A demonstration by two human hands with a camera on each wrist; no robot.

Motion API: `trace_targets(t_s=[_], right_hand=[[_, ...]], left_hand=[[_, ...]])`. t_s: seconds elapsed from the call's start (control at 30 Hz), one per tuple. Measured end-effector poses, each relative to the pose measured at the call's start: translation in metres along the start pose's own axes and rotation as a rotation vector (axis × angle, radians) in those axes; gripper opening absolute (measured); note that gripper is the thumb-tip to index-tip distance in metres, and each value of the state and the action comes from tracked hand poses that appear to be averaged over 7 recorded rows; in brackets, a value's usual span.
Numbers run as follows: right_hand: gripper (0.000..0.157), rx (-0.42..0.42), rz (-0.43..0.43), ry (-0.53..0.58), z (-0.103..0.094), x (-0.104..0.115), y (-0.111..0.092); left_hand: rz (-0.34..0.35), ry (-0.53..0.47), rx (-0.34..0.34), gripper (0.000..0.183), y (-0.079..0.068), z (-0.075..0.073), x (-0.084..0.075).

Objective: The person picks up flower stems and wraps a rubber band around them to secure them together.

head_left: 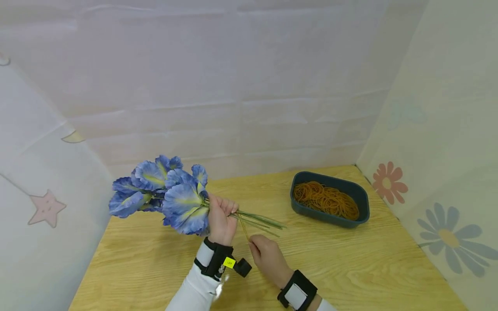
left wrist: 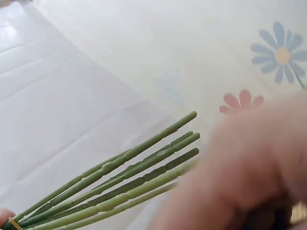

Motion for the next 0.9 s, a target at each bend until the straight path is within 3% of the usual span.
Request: trace_targets(t_s=[0.13,0.23,0.3,0.5,0.63,0.73,0.83,0.9], right_hand=[[0.009,-0.016,-0.182,-0.036,-0.012,0.016,0.003],[0.005,-0.058,-0.266,-0.042,-0.030,0.023,0.013],[0.010,-0.093,-0.307,-0.046,-0.044,0.025,0.023],[0.032,-0.169,-0.407,-0.107,-0.075,0.016,0.048],[0.038,-0.188,-0.396,-0.119,-0.086,0.001,0.060],[0.037,-0.175,-0.328,-0.114,-0.092,-0.016,0.065],[0.016,-0.146,-0.262,-0.070,-0.093,-0.032,0.068],[0.005,-0.132,-0.222,-0.034,-0.090,-0.041,0.068]], left_hand=[[0.128,0.199,0.112,0.049,0.011,-0.005,-0.004],[0.135,0.337,0.213,0.050,0.015,-0.010,-0.002],[0.087,0.445,0.258,0.050,0.015,-0.015,0.001],[-0.168,0.737,0.333,0.046,0.008,-0.029,0.012],[-0.295,0.916,0.373,0.043,0.000,-0.036,0.013],[-0.374,0.964,0.362,0.040,-0.008,-0.041,0.012],[-0.419,0.873,0.383,0.037,-0.015,-0.041,0.012],[-0.409,0.761,0.454,0.037,-0.019,-0.034,0.013]])
Point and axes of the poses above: each hand's wrist, its own y-axis towards the middle knuckle, its own z-axis out of the palm, x = y × z, the point moved 5 cm from there along y, towards the middle knuckle, and after that the axes turned 7 degrees about z, right-handed, at the moved point
